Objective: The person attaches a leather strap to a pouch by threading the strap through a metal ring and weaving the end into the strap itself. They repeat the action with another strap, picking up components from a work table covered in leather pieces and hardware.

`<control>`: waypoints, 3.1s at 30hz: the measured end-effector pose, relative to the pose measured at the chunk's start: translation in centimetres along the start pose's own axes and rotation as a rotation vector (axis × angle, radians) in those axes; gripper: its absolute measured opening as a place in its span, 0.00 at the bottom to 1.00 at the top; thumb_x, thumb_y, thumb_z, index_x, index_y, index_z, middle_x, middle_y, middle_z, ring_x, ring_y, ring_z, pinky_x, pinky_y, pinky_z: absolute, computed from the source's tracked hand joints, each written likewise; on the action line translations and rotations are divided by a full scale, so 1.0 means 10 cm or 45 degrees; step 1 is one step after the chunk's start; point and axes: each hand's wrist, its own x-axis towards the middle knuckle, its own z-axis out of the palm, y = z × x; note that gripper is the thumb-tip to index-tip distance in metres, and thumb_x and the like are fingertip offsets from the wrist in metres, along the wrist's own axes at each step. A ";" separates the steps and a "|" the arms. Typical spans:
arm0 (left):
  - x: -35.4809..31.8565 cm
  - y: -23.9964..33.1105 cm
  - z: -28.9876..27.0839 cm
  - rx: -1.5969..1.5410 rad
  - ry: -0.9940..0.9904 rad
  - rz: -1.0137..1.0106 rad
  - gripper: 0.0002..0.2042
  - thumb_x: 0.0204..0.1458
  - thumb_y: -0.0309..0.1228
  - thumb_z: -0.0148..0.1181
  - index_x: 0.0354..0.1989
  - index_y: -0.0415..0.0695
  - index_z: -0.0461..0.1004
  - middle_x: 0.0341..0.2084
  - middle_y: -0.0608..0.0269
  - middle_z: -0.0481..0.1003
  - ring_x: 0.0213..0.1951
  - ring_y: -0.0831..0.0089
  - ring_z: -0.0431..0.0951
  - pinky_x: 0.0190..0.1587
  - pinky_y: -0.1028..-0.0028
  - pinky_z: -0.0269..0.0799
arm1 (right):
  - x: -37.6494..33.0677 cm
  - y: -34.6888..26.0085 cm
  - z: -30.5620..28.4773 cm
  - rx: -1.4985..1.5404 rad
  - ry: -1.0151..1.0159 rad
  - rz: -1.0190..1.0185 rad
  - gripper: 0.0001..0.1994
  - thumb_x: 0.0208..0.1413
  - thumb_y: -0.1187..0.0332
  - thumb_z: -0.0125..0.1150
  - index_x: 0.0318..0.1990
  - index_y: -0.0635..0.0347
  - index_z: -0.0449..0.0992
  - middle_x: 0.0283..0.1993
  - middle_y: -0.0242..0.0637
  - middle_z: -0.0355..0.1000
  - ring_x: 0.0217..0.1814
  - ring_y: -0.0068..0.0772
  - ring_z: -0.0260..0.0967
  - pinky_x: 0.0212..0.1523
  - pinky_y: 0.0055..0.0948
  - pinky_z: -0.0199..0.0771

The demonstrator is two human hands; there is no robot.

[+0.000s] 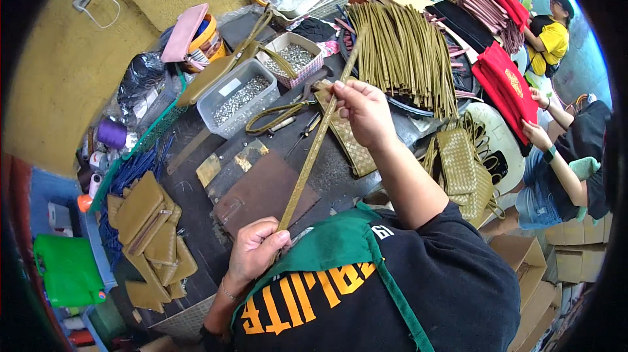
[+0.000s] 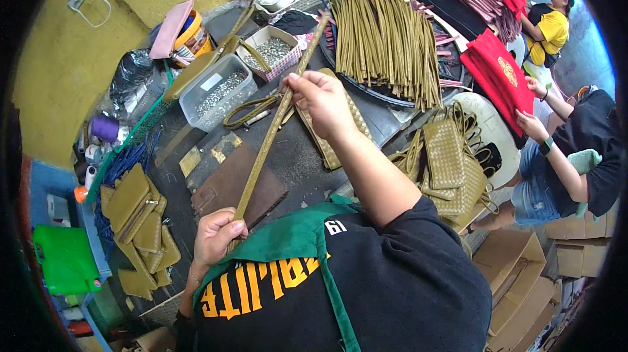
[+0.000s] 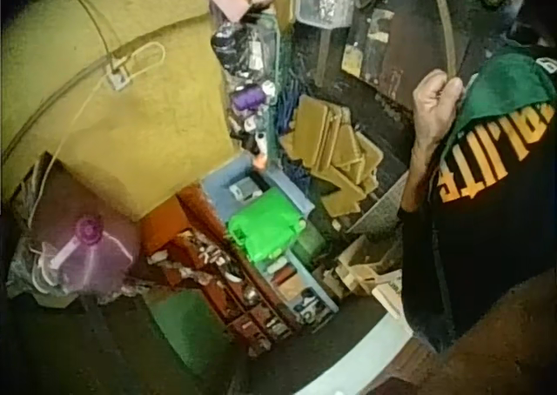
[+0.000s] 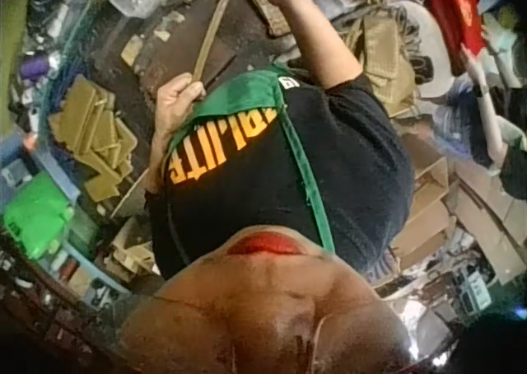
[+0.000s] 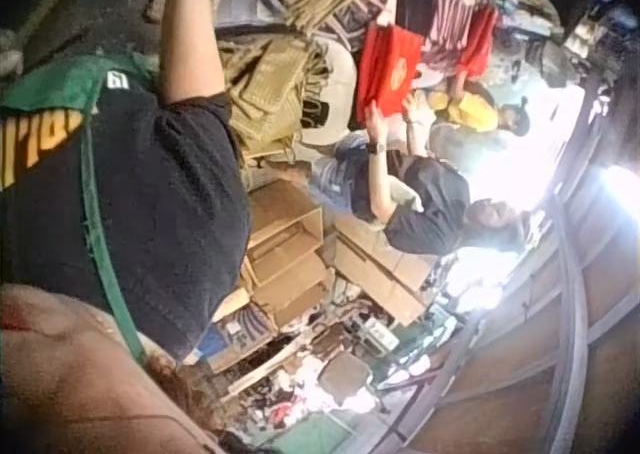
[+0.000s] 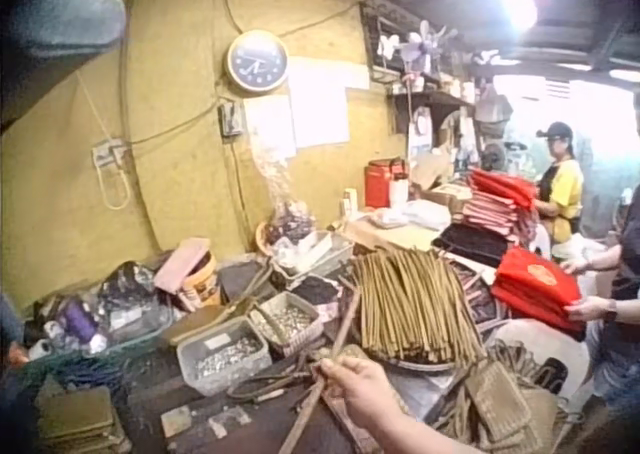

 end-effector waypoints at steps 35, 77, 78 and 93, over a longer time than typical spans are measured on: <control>-0.07 -0.01 0.02 0.007 0.210 -0.009 0.06 0.47 0.24 0.50 0.26 0.34 0.71 0.17 0.65 0.66 0.20 0.81 0.65 0.24 0.81 0.60 | 0.18 -0.19 -0.11 -0.019 0.061 -0.113 0.07 0.51 0.69 0.51 0.33 0.65 0.71 0.26 0.33 0.70 0.20 0.13 0.61 0.20 0.10 0.58; -0.07 -0.17 0.03 -0.192 0.589 -0.014 0.09 0.52 0.25 0.45 0.36 0.31 0.66 0.22 0.62 0.68 0.22 0.80 0.66 0.27 0.81 0.64 | 0.47 -0.07 0.02 0.541 0.175 0.019 0.14 0.54 0.53 0.46 0.32 0.55 0.64 0.17 0.25 0.55 0.20 0.20 0.51 0.22 0.19 0.53; -0.05 -0.16 0.03 -0.189 0.588 -0.013 0.09 0.52 0.25 0.45 0.36 0.31 0.66 0.22 0.62 0.68 0.22 0.80 0.66 0.27 0.81 0.64 | 0.50 -0.06 -0.01 0.544 0.175 0.017 0.14 0.54 0.53 0.46 0.32 0.55 0.64 0.17 0.25 0.55 0.20 0.20 0.51 0.22 0.19 0.53; 0.01 -0.15 0.02 -0.469 0.570 -0.158 0.07 0.53 0.27 0.41 0.30 0.37 0.65 0.20 0.64 0.67 0.22 0.79 0.67 0.27 0.79 0.65 | 0.59 -0.13 -0.07 0.305 0.326 -0.214 0.08 0.52 0.64 0.52 0.27 0.55 0.65 0.20 0.28 0.64 0.15 0.14 0.53 0.14 0.12 0.50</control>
